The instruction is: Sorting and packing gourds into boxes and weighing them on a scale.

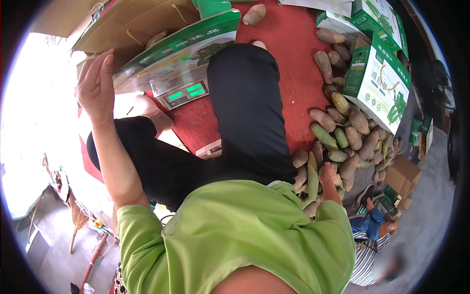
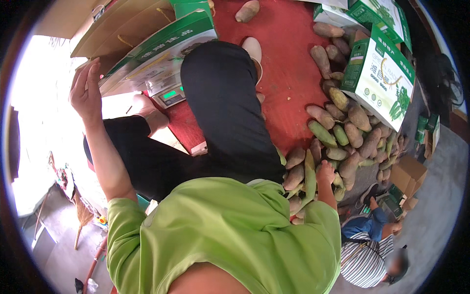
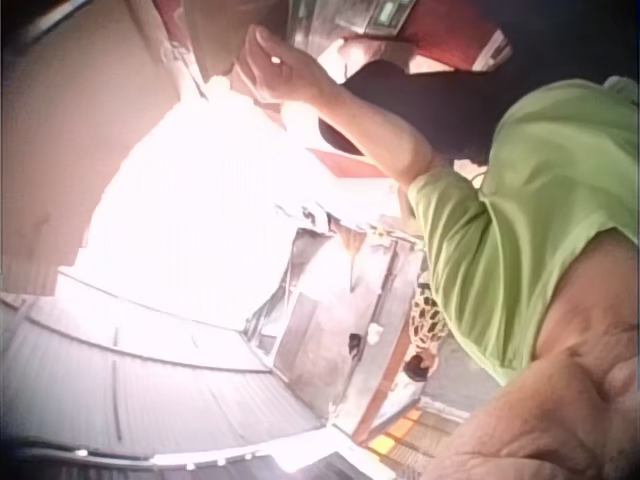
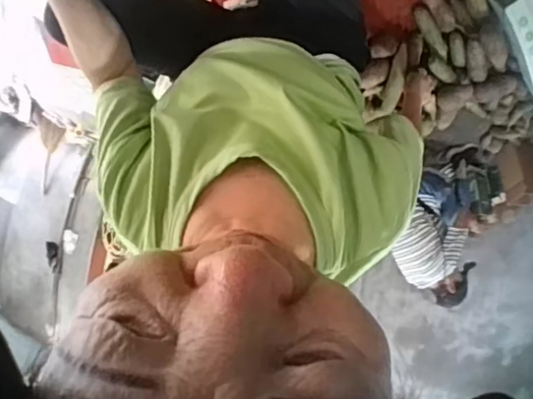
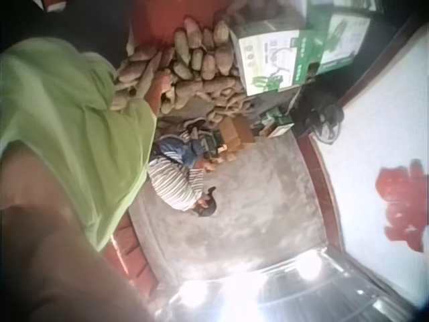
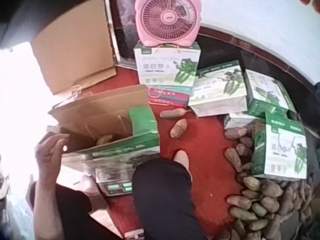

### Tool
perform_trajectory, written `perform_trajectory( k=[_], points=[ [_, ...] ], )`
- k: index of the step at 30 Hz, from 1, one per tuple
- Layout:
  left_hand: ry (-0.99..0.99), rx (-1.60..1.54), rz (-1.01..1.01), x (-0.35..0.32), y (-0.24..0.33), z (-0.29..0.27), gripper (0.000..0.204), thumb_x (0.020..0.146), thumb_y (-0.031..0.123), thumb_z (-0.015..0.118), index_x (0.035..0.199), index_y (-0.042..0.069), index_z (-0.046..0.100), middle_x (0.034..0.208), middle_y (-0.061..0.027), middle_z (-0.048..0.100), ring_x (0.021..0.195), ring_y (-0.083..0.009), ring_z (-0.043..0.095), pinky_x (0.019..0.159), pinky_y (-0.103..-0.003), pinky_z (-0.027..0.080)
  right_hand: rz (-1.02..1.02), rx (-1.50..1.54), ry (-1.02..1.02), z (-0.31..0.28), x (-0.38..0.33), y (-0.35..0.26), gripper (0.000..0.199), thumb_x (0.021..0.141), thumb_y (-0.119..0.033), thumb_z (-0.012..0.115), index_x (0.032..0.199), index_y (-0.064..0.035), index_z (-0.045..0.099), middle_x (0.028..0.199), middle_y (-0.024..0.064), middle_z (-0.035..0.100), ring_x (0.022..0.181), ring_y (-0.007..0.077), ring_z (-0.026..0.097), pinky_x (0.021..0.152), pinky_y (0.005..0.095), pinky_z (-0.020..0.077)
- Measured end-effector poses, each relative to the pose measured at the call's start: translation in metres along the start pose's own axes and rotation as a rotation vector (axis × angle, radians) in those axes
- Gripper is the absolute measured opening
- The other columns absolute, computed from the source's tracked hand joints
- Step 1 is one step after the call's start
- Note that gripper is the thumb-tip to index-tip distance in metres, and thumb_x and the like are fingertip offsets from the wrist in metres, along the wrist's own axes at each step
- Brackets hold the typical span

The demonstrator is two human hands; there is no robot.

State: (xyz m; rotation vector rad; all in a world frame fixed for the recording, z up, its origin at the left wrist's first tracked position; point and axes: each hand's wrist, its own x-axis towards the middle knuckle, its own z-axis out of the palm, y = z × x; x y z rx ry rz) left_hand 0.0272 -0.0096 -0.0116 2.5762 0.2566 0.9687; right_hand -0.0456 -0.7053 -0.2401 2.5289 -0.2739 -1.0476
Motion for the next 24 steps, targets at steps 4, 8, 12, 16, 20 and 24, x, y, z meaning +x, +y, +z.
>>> perform_trajectory(
  k=[4, 8, 12, 16, 20, 24],
  points=[
    [0.007, -0.023, -0.035, 0.001, 0.006, -0.001, 0.010, 0.085, 0.008, 0.065, 0.090, 0.001, 0.070, 0.081, -0.0062, 0.067, 0.072, -0.0139, 0.061, 0.070, -0.024, 0.048, 0.002, 0.106, -0.006, -0.025, -0.004, 0.003, 0.058, 0.066, -0.015, 0.076, 0.116, -0.0196, 0.049, 0.117, 0.0093, 0.054, 0.109, 0.0303, 0.054, 0.087, 0.0412, 0.0480],
    [-0.010, -0.036, -0.010, 0.002, 0.003, -0.003, 0.010, 0.086, 0.010, 0.066, 0.089, 0.002, 0.070, 0.081, -0.0059, 0.067, 0.071, -0.0128, 0.061, 0.065, -0.023, 0.047, -0.178, 0.294, 0.142, -0.038, 0.000, 0.007, 0.061, 0.062, -0.013, 0.077, 0.116, -0.0158, 0.050, 0.111, 0.0126, 0.057, 0.103, 0.0338, 0.057, 0.084, 0.0424, 0.0478],
    [0.016, -0.005, 0.020, 0.003, 0.005, -0.008, 0.009, 0.085, 0.010, 0.067, 0.089, 0.003, 0.070, 0.081, -0.0054, 0.067, 0.070, -0.0125, 0.061, 0.063, -0.023, 0.047, -0.333, 0.434, 0.370, -0.093, -0.014, -0.016, 0.056, 0.061, -0.005, 0.075, 0.112, -0.0094, 0.052, 0.104, 0.0153, 0.061, 0.099, 0.0366, 0.057, 0.081, 0.0428, 0.0476],
    [0.022, -0.020, -0.007, 0.005, 0.006, -0.006, 0.009, 0.084, 0.010, 0.068, 0.089, 0.003, 0.071, 0.080, -0.0052, 0.066, 0.068, -0.0129, 0.061, 0.062, -0.024, 0.048, -0.389, 0.695, 0.396, -0.143, -0.002, -0.045, 0.057, 0.066, 0.005, 0.071, 0.118, -0.0056, 0.050, 0.110, 0.0128, 0.058, 0.098, 0.0259, 0.058, 0.084, 0.0335, 0.0464],
    [-0.016, -0.041, -0.037, 0.006, 0.012, -0.008, 0.008, 0.082, 0.009, 0.068, 0.087, 0.003, 0.070, 0.079, -0.0062, 0.066, 0.068, -0.0158, 0.062, 0.063, -0.026, 0.049, -0.553, 0.913, 0.458, -0.218, -0.014, -0.090, 0.054, 0.071, 0.007, 0.068, 0.121, -0.0020, 0.048, 0.111, 0.0099, 0.056, 0.098, 0.0192, 0.056, 0.084, 0.0306, 0.0458],
    [-0.123, -0.026, -0.001, 0.003, 0.010, -0.012, 0.008, 0.078, 0.009, 0.069, 0.083, 0.002, 0.069, 0.079, -0.0092, 0.065, 0.070, -0.0231, 0.063, 0.064, -0.031, 0.050, -0.638, 1.261, 0.497, -0.302, -0.037, -0.121, 0.049, 0.080, 0.006, 0.062, 0.126, 0.0003, 0.045, 0.115, 0.0086, 0.054, 0.105, 0.0155, 0.052, 0.091, 0.0271, 0.0417]
  ],
)
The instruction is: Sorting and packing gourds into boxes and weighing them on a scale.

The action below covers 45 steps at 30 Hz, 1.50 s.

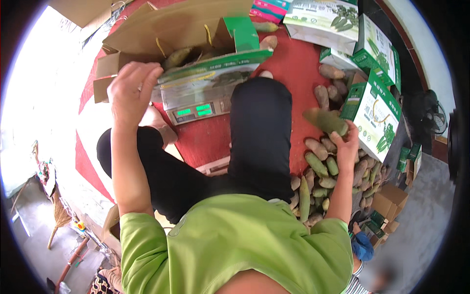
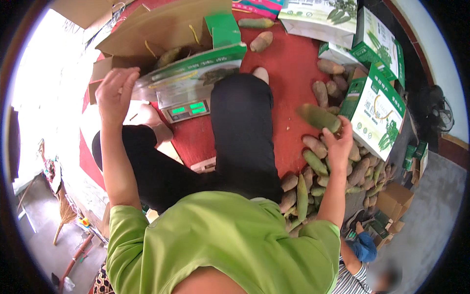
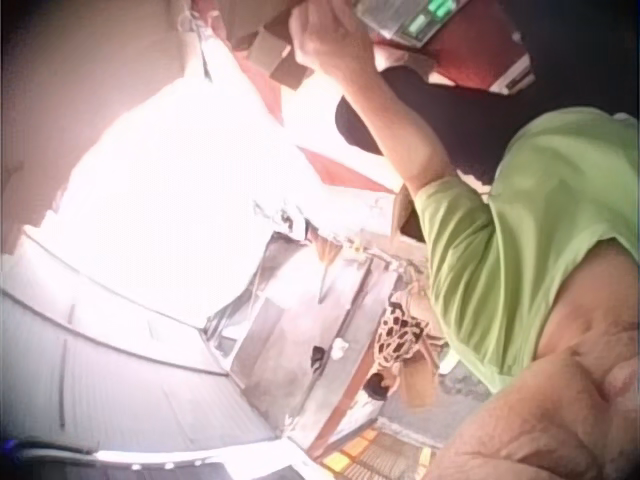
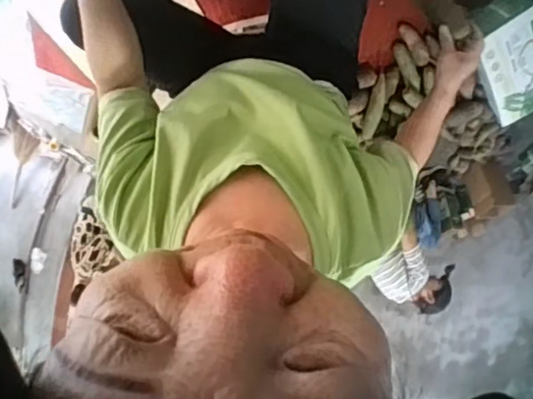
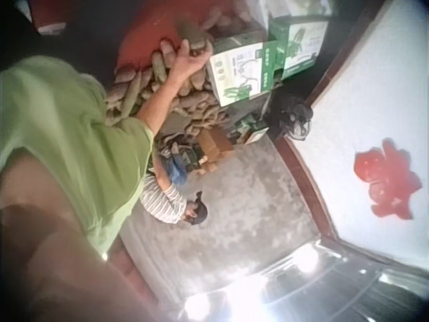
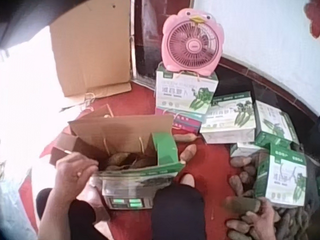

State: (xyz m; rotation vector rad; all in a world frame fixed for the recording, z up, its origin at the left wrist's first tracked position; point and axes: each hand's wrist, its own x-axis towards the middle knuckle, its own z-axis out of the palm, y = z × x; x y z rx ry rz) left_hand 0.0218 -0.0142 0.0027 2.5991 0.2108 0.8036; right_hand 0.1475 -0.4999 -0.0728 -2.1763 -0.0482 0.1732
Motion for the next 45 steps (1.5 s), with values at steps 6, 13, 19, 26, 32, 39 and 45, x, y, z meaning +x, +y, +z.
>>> perform_trajectory(
  k=[6, 13, 19, 26, 32, 39, 45],
  points=[
    [-0.214, -0.017, 0.051, -0.008, 0.005, -0.005, 0.006, 0.073, 0.005, 0.069, 0.078, 0.000, 0.067, 0.072, -0.0094, 0.059, 0.066, -0.0244, 0.058, 0.060, -0.033, 0.047, -0.312, 0.369, 0.110, 0.008, 0.050, -0.132, 0.052, 0.080, 0.002, 0.066, 0.127, 0.0009, 0.044, 0.119, 0.0097, 0.054, 0.109, 0.0174, 0.052, 0.094, 0.0293, 0.0414],
    [-0.208, -0.052, 0.038, -0.004, 0.004, -0.007, 0.007, 0.073, 0.008, 0.070, 0.075, 0.002, 0.067, 0.068, -0.0085, 0.057, 0.064, -0.0242, 0.057, 0.058, -0.034, 0.046, -0.497, 0.581, -0.241, 0.094, 0.083, -0.244, 0.052, 0.077, -0.003, 0.071, 0.124, -0.0008, 0.049, 0.113, 0.0097, 0.057, 0.101, 0.0161, 0.055, 0.087, 0.0285, 0.0449],
    [-0.141, -0.029, 0.085, 0.001, -0.003, -0.003, 0.013, 0.076, 0.018, 0.071, 0.072, 0.006, 0.066, 0.066, -0.0051, 0.054, 0.062, -0.0244, 0.056, 0.055, -0.036, 0.046, -0.367, 0.489, -0.563, 0.187, 0.098, -0.269, 0.041, 0.082, -0.011, 0.069, 0.120, -0.0029, 0.054, 0.109, 0.0043, 0.061, 0.093, 0.0110, 0.058, 0.080, 0.0259, 0.0442],
    [-0.083, -0.025, 0.013, -0.001, -0.007, -0.006, 0.010, 0.076, 0.016, 0.071, 0.077, 0.007, 0.068, 0.070, -0.0044, 0.059, 0.065, -0.0230, 0.059, 0.057, -0.034, 0.048, -0.409, 0.416, -0.567, 0.189, 0.115, -0.260, 0.037, 0.086, -0.015, 0.063, 0.118, 0.0015, 0.054, 0.109, 0.0119, 0.062, 0.097, 0.0183, 0.059, 0.083, 0.0301, 0.0474],
    [0.036, -0.024, -0.031, 0.002, -0.007, -0.006, 0.008, 0.078, 0.010, 0.070, 0.083, 0.004, 0.070, 0.077, -0.0056, 0.064, 0.070, -0.0205, 0.062, 0.063, -0.030, 0.050, -0.306, 0.337, -0.323, 0.178, 0.148, -0.198, 0.030, 0.085, -0.022, 0.068, 0.110, -0.0065, 0.063, 0.099, -0.0001, 0.066, 0.088, 0.0065, 0.059, 0.073, 0.0224, 0.0426],
    [0.316, -0.242, -0.245, 0.004, -0.029, -0.015, 0.010, 0.085, 0.007, 0.066, 0.092, 0.001, 0.070, 0.081, -0.0035, 0.067, 0.071, -0.0098, 0.061, 0.061, -0.022, 0.047, -0.119, 0.197, -0.345, 0.172, 0.168, -0.170, 0.030, 0.088, -0.024, 0.063, 0.113, -0.0070, 0.062, 0.100, 0.0020, 0.066, 0.089, 0.0110, 0.061, 0.073, 0.0243, 0.0437],
    [0.767, -0.340, -0.438, 0.006, -0.062, -0.045, 0.022, 0.093, 0.014, 0.057, 0.103, -0.002, 0.068, 0.099, -0.0089, 0.068, 0.095, -0.0153, 0.062, 0.085, -0.024, 0.045, 0.009, 0.187, -0.454, 0.193, 0.169, -0.161, 0.036, 0.091, -0.028, 0.058, 0.117, -0.0032, 0.059, 0.099, 0.0060, 0.063, 0.087, 0.0157, 0.059, 0.072, 0.0296, 0.0471]
  ],
)
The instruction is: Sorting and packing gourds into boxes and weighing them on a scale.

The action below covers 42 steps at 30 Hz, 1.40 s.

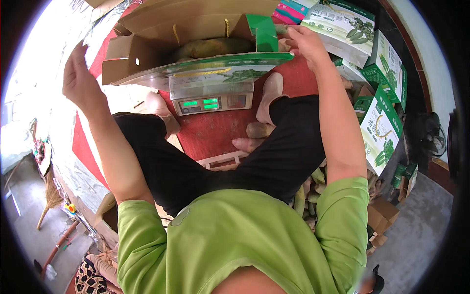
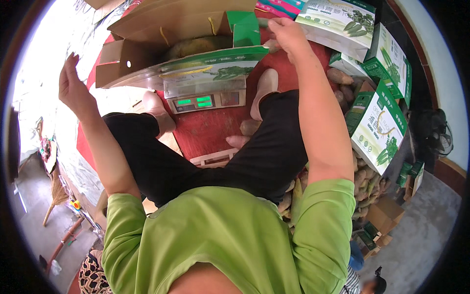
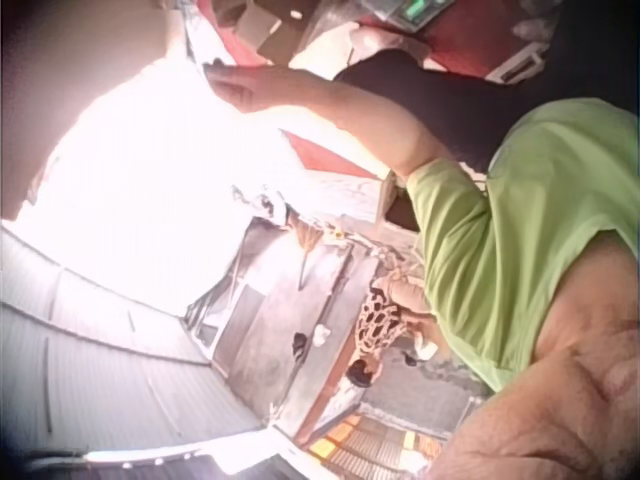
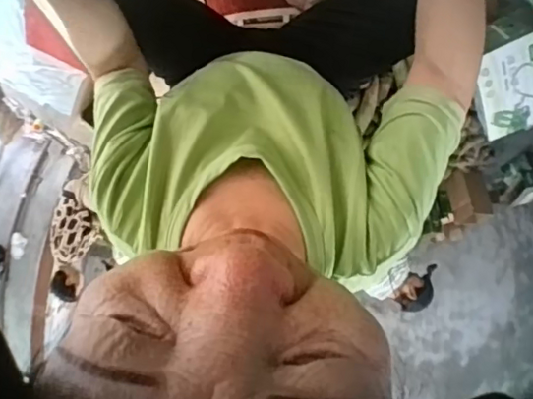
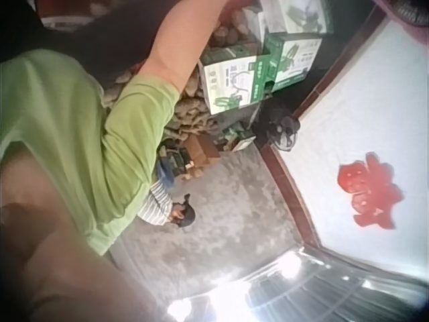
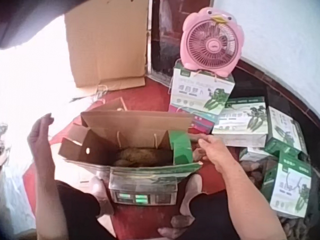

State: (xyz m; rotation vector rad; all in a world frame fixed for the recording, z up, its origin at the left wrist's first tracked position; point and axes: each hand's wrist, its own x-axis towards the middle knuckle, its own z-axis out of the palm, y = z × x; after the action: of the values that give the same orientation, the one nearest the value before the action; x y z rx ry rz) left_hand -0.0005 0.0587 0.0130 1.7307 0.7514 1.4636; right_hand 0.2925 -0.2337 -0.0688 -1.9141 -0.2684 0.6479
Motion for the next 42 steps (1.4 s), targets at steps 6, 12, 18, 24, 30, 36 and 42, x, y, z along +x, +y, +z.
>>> perform_trajectory(
  k=[6, 12, 18, 24, 30, 36, 42],
  points=[
    [0.247, -0.006, -0.450, 0.023, -0.009, -0.038, 0.049, 0.093, 0.035, 0.051, 0.130, 0.004, 0.048, 0.131, -0.0105, 0.052, 0.127, -0.0248, 0.043, 0.106, -0.054, 0.022, 0.047, 0.114, -0.213, 0.021, 0.012, 0.008, 0.047, 0.094, -0.039, 0.052, 0.124, -0.0033, 0.055, 0.118, 0.0099, 0.059, 0.104, 0.0206, 0.056, 0.082, 0.0353, 0.0467],
    [0.197, -0.051, -0.853, 0.037, -0.073, -0.072, 0.066, 0.091, 0.048, 0.052, 0.140, 0.008, 0.032, 0.142, -0.0042, 0.042, 0.135, -0.0301, 0.031, 0.106, -0.066, 0.007, 0.099, -0.137, -0.206, 0.025, 0.039, 0.041, 0.051, 0.091, -0.044, 0.053, 0.120, -0.0027, 0.060, 0.120, 0.0163, 0.060, 0.110, 0.0235, 0.055, 0.097, 0.0347, 0.0397],
    [0.090, -0.238, -1.256, 0.032, -0.101, -0.077, 0.067, 0.095, 0.056, 0.036, 0.147, 0.021, 0.012, 0.145, -0.0075, 0.038, 0.134, -0.0393, 0.033, 0.106, -0.069, 0.004, 0.127, -0.176, -0.165, 0.019, 0.036, 0.039, 0.048, 0.089, -0.046, 0.054, 0.111, -0.0053, 0.067, 0.115, 0.0180, 0.062, 0.112, 0.0244, 0.055, 0.095, 0.0327, 0.0404],
    [-0.090, -0.129, -1.482, 0.032, -0.150, -0.080, 0.041, 0.100, 0.034, 0.026, 0.135, 0.019, 0.039, 0.130, -0.0034, 0.052, 0.127, -0.0286, 0.044, 0.107, -0.064, 0.014, 0.074, -0.184, -0.148, 0.025, 0.050, 0.051, 0.046, 0.089, -0.047, 0.054, 0.111, -0.0086, 0.068, 0.116, 0.0195, 0.061, 0.116, 0.0277, 0.050, 0.100, 0.0330, 0.0344],
    [-0.592, -0.146, -1.268, 0.018, -0.128, -0.057, 0.037, 0.091, 0.033, 0.051, 0.123, 0.015, 0.052, 0.118, -0.0068, 0.059, 0.113, -0.0266, 0.053, 0.096, -0.057, 0.035, 0.112, -0.020, -0.160, 0.035, 0.000, -0.008, 0.053, 0.093, -0.041, 0.053, 0.116, 0.0064, 0.059, 0.111, 0.0153, 0.062, 0.104, 0.0230, 0.056, 0.091, 0.0324, 0.0406],
    [-0.710, -0.096, -1.234, 0.012, -0.126, -0.041, 0.036, 0.090, 0.033, 0.053, 0.116, 0.008, 0.058, 0.113, -0.0099, 0.062, 0.102, -0.0274, 0.059, 0.085, -0.050, 0.046, 0.189, -0.090, -0.182, 0.025, 0.002, -0.008, 0.057, 0.091, -0.051, 0.050, 0.125, -0.0064, 0.058, 0.146, 0.0284, 0.015, 0.130, 0.0321, 0.033, 0.101, 0.0388, 0.0379],
    [-0.748, -0.195, -1.144, 0.021, -0.150, -0.041, 0.030, 0.092, 0.027, 0.056, 0.108, 0.003, 0.063, 0.104, -0.0095, 0.065, 0.092, -0.0227, 0.063, 0.079, -0.037, 0.052, 0.123, -0.011, -0.104, 0.035, -0.003, -0.010, 0.057, 0.095, -0.042, 0.049, 0.116, 0.0104, 0.056, 0.113, 0.0164, 0.061, 0.103, 0.0225, 0.057, 0.089, 0.0320, 0.0419]
  ],
)
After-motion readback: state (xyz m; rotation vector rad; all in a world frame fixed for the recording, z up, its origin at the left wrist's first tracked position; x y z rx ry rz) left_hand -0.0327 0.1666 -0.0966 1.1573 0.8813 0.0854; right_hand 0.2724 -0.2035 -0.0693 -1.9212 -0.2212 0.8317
